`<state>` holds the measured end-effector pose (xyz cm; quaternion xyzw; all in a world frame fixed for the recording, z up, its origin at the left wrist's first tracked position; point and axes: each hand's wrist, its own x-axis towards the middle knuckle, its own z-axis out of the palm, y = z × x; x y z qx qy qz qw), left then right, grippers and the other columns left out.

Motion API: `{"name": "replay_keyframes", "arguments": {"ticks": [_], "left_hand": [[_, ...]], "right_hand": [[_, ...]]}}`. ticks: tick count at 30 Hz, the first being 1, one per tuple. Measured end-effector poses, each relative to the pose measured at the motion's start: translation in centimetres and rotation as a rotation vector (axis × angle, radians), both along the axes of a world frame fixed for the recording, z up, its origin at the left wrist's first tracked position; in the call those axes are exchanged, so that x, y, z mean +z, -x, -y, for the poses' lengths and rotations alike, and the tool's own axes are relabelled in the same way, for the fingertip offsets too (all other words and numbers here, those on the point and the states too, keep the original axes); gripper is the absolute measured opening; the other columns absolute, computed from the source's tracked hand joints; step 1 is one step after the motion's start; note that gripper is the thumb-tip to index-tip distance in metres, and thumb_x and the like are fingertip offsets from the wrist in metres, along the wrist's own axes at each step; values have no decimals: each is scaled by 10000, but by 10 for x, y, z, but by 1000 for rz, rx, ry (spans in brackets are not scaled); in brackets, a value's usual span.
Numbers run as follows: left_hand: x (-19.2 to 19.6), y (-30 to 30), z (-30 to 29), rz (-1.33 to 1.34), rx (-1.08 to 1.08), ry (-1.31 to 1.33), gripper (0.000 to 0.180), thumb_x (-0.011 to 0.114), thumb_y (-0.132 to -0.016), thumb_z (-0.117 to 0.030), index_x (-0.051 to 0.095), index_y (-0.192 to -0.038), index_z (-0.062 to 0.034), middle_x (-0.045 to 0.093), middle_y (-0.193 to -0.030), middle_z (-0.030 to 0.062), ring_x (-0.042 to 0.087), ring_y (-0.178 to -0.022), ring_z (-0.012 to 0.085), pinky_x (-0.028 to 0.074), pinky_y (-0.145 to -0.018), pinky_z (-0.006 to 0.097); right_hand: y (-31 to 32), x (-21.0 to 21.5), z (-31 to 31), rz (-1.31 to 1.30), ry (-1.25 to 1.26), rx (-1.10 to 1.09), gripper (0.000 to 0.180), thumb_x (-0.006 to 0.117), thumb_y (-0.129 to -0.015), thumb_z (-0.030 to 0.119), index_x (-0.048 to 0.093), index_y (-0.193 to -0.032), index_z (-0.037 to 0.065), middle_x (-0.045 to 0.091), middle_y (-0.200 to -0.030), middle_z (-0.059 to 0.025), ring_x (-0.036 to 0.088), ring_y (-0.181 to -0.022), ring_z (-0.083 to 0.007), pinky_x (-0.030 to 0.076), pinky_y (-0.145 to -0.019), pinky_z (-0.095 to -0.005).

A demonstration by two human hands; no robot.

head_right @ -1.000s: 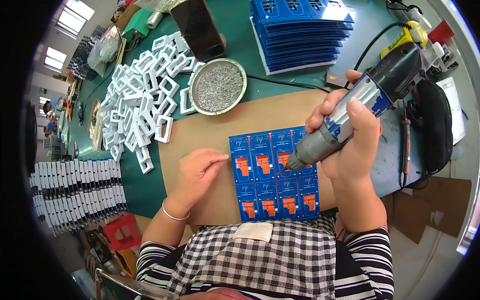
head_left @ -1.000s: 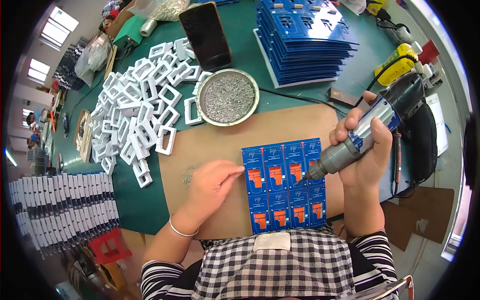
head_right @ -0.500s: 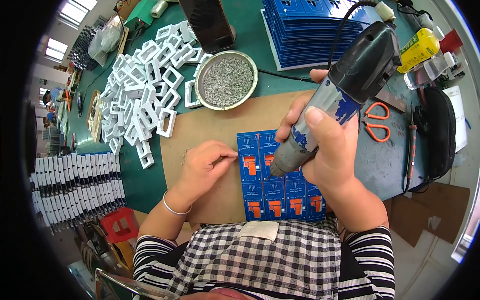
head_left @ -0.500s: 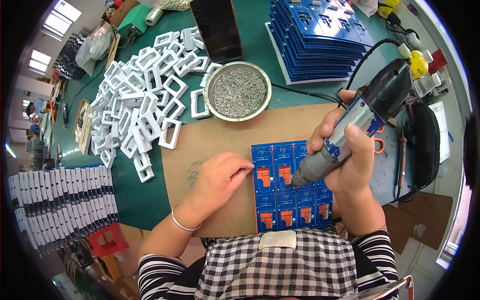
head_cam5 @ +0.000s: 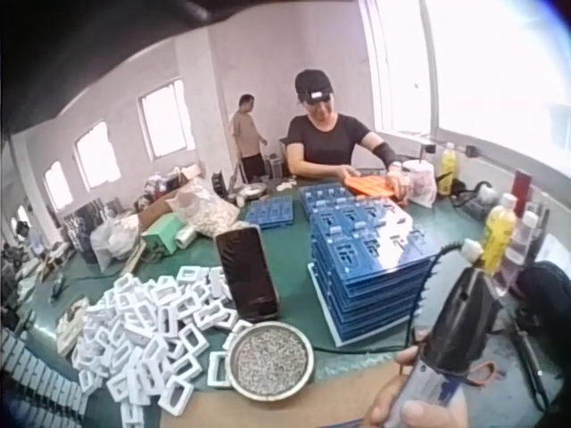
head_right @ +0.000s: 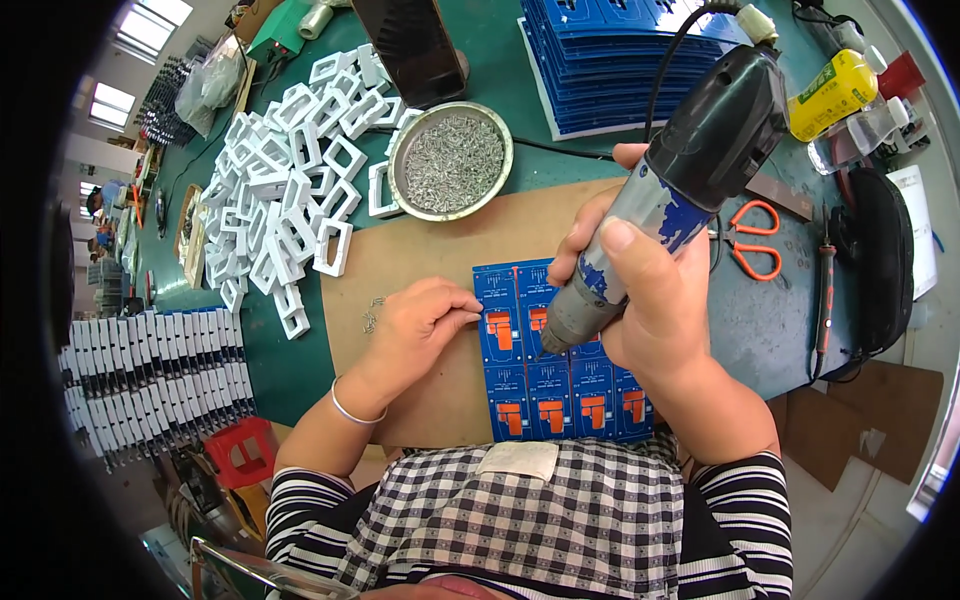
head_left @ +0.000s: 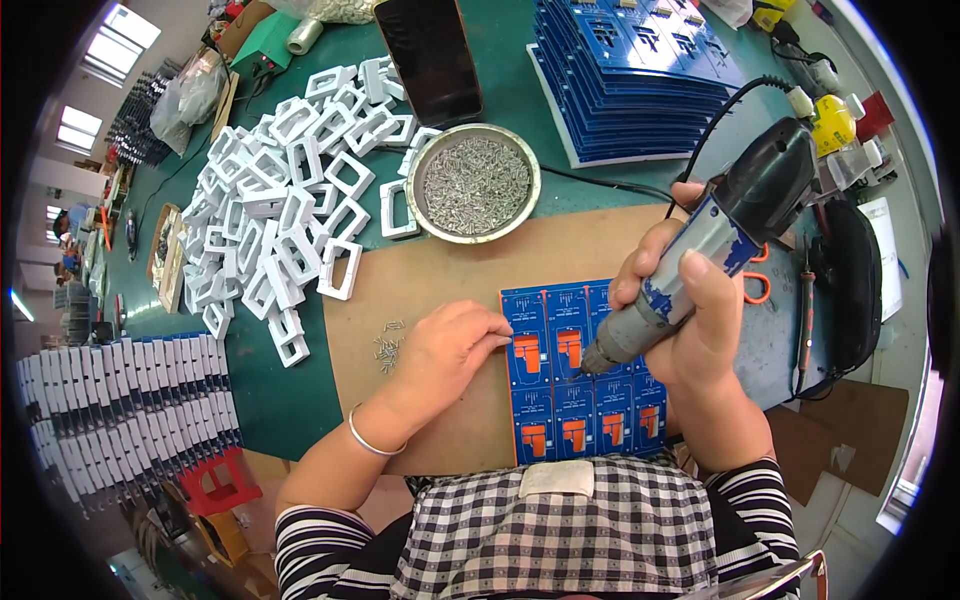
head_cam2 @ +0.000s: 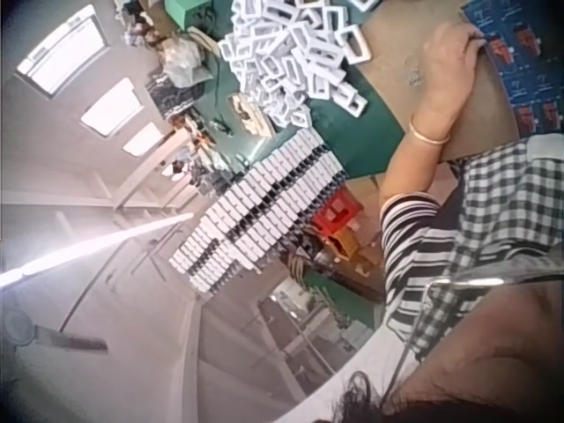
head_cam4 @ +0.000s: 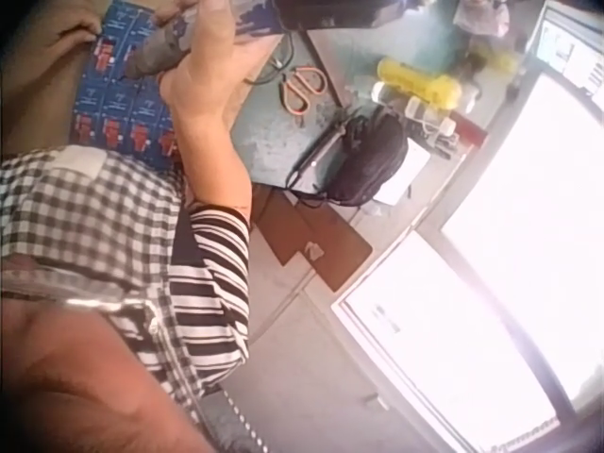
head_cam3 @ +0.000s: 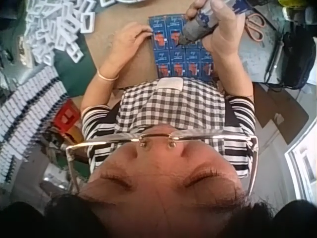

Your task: The person fastens screws into a circuit board with an electric screwdriver, securing components to the board.

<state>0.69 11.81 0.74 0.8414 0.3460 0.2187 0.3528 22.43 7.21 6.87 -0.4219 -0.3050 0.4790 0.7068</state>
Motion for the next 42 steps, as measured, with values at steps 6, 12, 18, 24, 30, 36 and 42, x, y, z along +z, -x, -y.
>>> {"name": "replay_keyframes", "arguments": {"ticks": [6, 12, 18, 24, 30, 36, 42], "left_hand": [[1, 0, -6, -58, -77, -68, 96, 650, -781, -93, 620, -869, -69, 584, -801, 84, 573, -793, 287, 463, -724, 385], [5, -1, -5, -99, -138, -220, 91, 639, -775, -82, 578, -839, -62, 569, -792, 93, 560, -766, 291, 459, -702, 390], [9, -4, -3, -257, -159, -559, 120, 608, -723, -100, 575, -837, -78, 531, -758, 64, 536, -723, 247, 440, -656, 357], [13, -10, -2, -305, -207, -747, 80, 583, -690, -135, 525, -735, -103, 486, -712, 31, 499, -679, 188, 398, -609, 308], [16, -14, -11, -354, -337, -746, 74, 573, -711, -144, 511, -704, -104, 504, -690, 38, 528, -685, 197, 416, -605, 325], [7, -1, -31, -172, -392, -297, 90, 639, -753, -126, 577, -794, -76, 581, -741, 83, 586, -723, 283, 467, -642, 400], [0, 7, -29, -62, -272, -197, 143, 698, -716, -75, 600, -820, -82, 597, -773, 76, 579, -730, 283, 464, -646, 394]], "right_hand": [[6, 1, 2, -38, -52, 35, 628, 662, -780, 232, 329, -1273, 31, 577, -795, -107, 609, -660, -192, 526, -629, -331], [16, 0, -1, 9, -184, 60, 615, 649, -781, 169, 323, -1282, 26, 587, -803, -116, 615, -668, -200, 524, -647, -341], [22, 6, -2, 11, -228, 63, 618, 651, -779, 155, 317, -1285, 32, 586, -817, -126, 617, -681, -213, 525, -659, -349], [26, 5, 1, 57, -216, 60, 610, 634, -768, 141, 317, -1277, 32, 575, -816, -128, 609, -684, -219, 523, -657, -358], [27, 3, 0, 67, -204, 15, 608, 619, -768, 142, 309, -1277, 22, 564, -831, -128, 600, -691, -225, 517, -670, -361], [26, 4, -1, 50, -229, 66, 619, 621, -782, 113, 297, -1301, 24, 581, -859, -126, 610, -726, -209, 516, -704, -345], [18, -3, -2, 199, -206, -18, 612, 600, -794, 227, 297, -1292, 39, 553, -784, -121, 594, -636, -212, 524, -638, -345]]}}
